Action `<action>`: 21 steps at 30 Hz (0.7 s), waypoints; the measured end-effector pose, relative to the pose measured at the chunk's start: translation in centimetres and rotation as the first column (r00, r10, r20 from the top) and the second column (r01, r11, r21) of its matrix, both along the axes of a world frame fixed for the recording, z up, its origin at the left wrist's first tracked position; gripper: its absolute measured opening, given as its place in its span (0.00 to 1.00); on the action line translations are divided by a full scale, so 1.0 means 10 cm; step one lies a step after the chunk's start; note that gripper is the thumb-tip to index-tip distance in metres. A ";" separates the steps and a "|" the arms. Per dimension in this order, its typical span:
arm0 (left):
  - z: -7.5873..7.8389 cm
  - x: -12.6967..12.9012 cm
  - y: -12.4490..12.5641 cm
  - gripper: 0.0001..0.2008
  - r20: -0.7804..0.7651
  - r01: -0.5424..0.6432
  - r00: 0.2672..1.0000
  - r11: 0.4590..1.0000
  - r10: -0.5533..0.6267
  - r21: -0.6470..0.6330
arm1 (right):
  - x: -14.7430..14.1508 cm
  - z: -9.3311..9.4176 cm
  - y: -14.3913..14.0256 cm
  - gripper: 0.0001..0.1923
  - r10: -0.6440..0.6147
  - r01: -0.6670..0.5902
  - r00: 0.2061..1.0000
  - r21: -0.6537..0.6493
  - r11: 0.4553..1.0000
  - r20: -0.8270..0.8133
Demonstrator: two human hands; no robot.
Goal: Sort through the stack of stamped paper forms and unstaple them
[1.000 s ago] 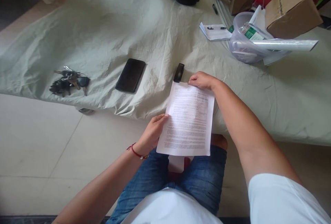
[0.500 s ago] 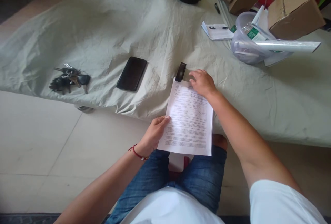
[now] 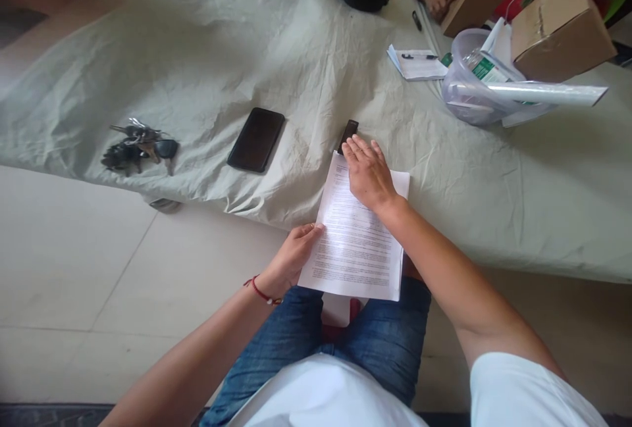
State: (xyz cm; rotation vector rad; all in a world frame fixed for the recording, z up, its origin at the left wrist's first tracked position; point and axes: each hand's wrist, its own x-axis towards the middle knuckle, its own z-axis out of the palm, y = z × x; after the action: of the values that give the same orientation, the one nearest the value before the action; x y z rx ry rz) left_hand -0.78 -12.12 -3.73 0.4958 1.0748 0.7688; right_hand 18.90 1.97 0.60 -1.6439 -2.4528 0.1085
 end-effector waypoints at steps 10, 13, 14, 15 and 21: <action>0.00 0.05 0.01 0.31 0.043 0.009 0.999 1.000 -0.008 -0.005 | -0.04 -0.12 -0.01 0.33 0.012 -0.012 1.000 0.005 1.000 0.014; -0.02 0.07 0.01 0.30 0.056 -0.001 0.998 1.000 0.002 -0.015 | -0.07 -0.17 -0.02 0.34 -0.001 0.001 1.000 0.028 1.000 0.000; -0.02 0.07 0.01 0.30 0.059 -0.007 0.998 1.000 0.008 -0.018 | -0.08 -0.19 -0.03 0.34 -0.003 0.004 1.000 0.035 0.999 -0.007; -0.02 0.08 0.01 0.31 0.062 -0.014 0.998 1.000 0.016 -0.020 | -0.09 -0.20 -0.03 0.34 -0.006 0.007 1.000 0.040 0.999 -0.013; 0.01 0.06 0.04 0.32 0.077 -0.010 0.997 0.999 0.013 -0.043 | -0.08 -0.26 -0.04 0.35 -0.018 0.021 0.998 0.059 0.998 -0.053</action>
State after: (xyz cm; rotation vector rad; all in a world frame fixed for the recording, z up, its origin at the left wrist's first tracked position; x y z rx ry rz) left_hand -0.23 -11.70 -3.62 0.4208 1.0207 0.7678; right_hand 18.13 1.54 -1.99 -1.6187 -2.3777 0.0736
